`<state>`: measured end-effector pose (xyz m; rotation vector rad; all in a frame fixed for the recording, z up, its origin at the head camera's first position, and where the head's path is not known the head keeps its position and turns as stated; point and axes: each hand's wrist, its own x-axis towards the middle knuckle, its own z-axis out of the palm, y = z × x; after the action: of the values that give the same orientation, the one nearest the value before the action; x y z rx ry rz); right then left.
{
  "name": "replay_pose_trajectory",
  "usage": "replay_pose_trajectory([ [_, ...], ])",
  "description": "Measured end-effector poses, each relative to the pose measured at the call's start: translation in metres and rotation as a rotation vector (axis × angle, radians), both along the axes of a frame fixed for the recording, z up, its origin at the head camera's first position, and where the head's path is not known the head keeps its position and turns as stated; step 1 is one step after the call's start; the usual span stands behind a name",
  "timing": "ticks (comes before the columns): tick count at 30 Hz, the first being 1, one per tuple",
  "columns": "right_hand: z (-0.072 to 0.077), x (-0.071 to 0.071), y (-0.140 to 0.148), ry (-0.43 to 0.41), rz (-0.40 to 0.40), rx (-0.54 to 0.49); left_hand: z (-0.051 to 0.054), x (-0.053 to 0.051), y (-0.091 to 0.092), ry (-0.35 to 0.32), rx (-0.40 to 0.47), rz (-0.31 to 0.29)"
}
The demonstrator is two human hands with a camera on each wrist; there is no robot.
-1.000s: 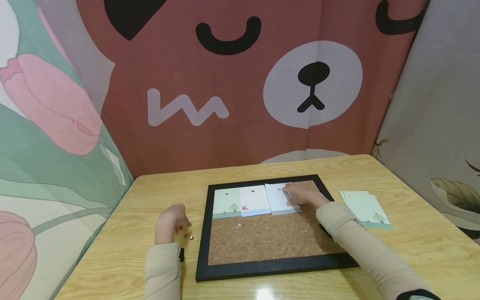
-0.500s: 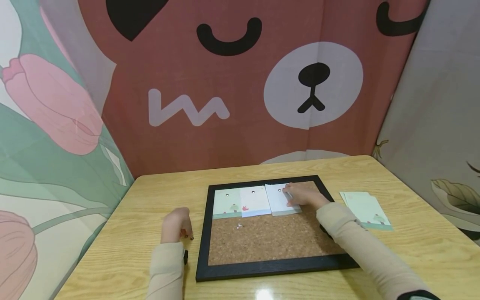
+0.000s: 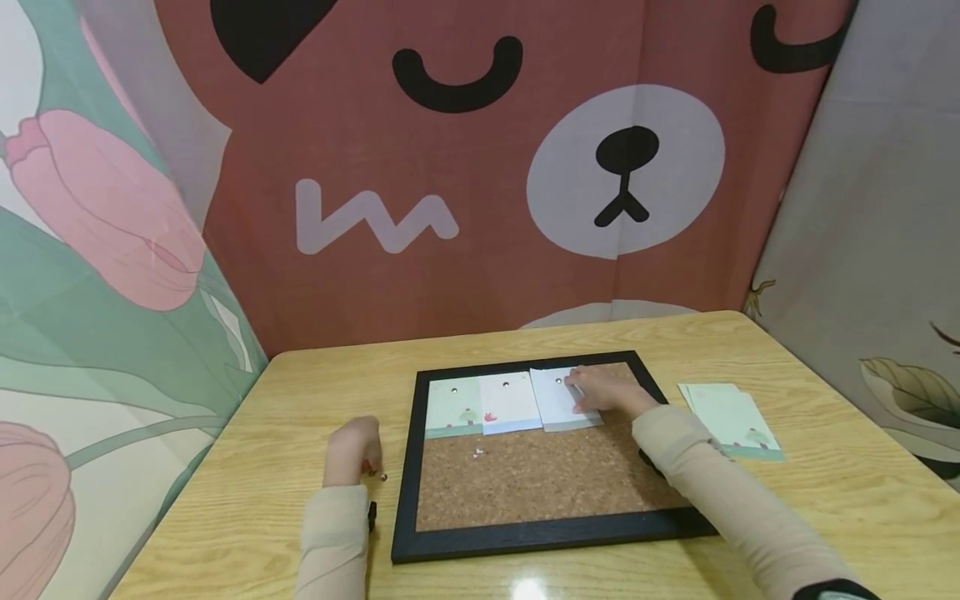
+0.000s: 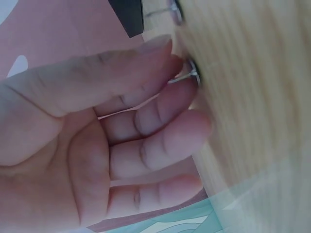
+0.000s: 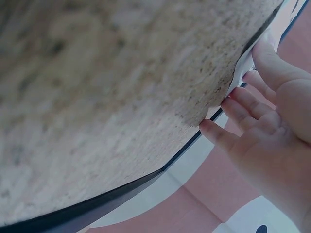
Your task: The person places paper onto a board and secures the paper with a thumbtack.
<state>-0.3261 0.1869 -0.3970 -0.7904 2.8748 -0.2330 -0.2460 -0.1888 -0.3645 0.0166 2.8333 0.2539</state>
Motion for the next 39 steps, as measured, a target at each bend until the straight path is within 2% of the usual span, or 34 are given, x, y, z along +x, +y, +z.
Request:
replay_pose_trajectory([
  [4,0.0004,0.0009,0.0003,-0.011,-0.005,-0.006,0.0003,-0.0006,0.0014,-0.006,0.006,-0.003],
  [10,0.0005,0.0016,0.0008,-0.032,-0.024,-0.015,0.0004,-0.0012,0.0040,-0.050,0.023,0.010],
  [16,0.0005,0.0018,0.0009,-0.034,-0.031,-0.009,0.0007,0.0007,0.0061,-0.057,0.013,0.002],
  [20,0.0004,0.0010,0.0012,-0.035,-0.030,-0.010,0.0015,0.0016,0.0066,-0.076,0.044,0.025],
  [23,-0.0005,0.0000,0.0016,-0.024,-0.021,-0.003,0.0013,0.0012,0.0072,-0.097,0.034,0.024],
  [39,-0.0006,0.0007,0.0009,-0.008,-0.011,-0.005,0.0003,0.0014,0.0074,-0.040,-0.048,-0.032],
])
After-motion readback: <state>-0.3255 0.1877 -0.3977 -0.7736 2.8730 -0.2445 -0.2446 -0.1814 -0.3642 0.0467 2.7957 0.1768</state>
